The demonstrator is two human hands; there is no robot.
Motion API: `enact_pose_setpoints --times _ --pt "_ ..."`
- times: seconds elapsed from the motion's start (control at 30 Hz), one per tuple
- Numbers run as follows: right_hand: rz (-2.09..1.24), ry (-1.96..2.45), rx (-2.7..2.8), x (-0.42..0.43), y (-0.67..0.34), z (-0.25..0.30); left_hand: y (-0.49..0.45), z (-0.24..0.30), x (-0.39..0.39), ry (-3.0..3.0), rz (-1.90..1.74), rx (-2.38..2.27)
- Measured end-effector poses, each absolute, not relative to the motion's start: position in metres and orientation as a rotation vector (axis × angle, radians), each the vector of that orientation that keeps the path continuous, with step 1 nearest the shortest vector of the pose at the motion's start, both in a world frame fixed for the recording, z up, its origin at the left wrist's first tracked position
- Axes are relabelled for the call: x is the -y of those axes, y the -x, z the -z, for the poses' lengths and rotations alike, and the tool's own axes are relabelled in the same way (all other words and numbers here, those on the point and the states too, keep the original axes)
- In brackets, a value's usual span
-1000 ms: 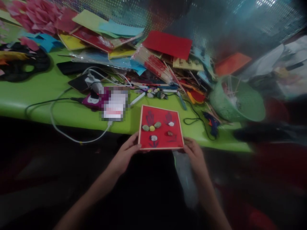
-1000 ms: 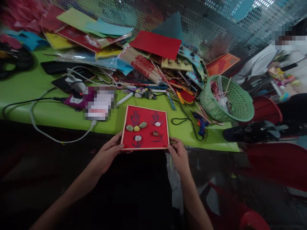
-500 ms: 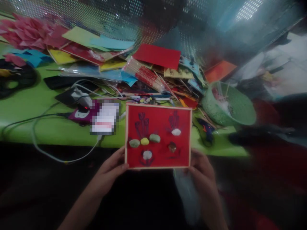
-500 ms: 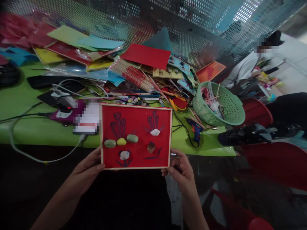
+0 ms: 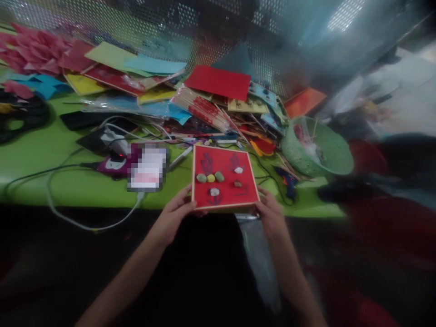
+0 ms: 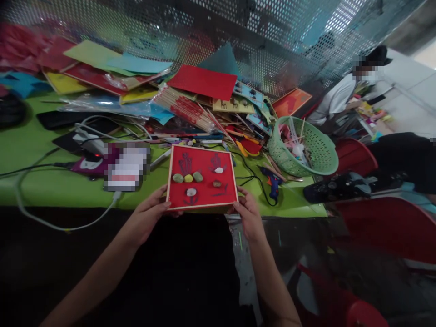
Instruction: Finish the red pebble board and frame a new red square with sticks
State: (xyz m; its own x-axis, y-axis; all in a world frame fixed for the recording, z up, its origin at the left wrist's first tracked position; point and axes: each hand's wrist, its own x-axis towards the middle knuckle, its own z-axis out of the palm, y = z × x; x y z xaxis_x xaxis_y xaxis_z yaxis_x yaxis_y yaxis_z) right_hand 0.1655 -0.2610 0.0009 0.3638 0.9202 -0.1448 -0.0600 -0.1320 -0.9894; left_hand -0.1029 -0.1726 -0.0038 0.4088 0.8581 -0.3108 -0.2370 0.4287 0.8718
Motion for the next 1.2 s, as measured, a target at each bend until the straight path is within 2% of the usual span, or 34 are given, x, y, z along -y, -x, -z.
enact_pose_setpoints --times 0.17,0.33,0.67,0.83,1.2 --pt "-0.982 1.655 1.091 0.26 -0.174 -0.002 0.124 0.003 0.166 -1.347 -0.662 -1.123" --pt "-0.539 1.942 1.441 0.26 -0.183 -0.01 0.145 0.001 0.171 -1.827 -0.599 -1.412" --pt "-0.27 1.693 2.067 0.185 -0.119 -0.029 0.134 0.006 0.168 -2.215 -0.814 -1.317" --pt "-0.238 1.752 2.164 0.161 -0.108 -0.018 0.131 0.013 0.169 -2.234 -0.797 -1.308" --pt "-0.422 1.611 2.221 0.147 -0.131 -0.03 0.132 0.008 0.162 -2.14 -0.878 -1.253"
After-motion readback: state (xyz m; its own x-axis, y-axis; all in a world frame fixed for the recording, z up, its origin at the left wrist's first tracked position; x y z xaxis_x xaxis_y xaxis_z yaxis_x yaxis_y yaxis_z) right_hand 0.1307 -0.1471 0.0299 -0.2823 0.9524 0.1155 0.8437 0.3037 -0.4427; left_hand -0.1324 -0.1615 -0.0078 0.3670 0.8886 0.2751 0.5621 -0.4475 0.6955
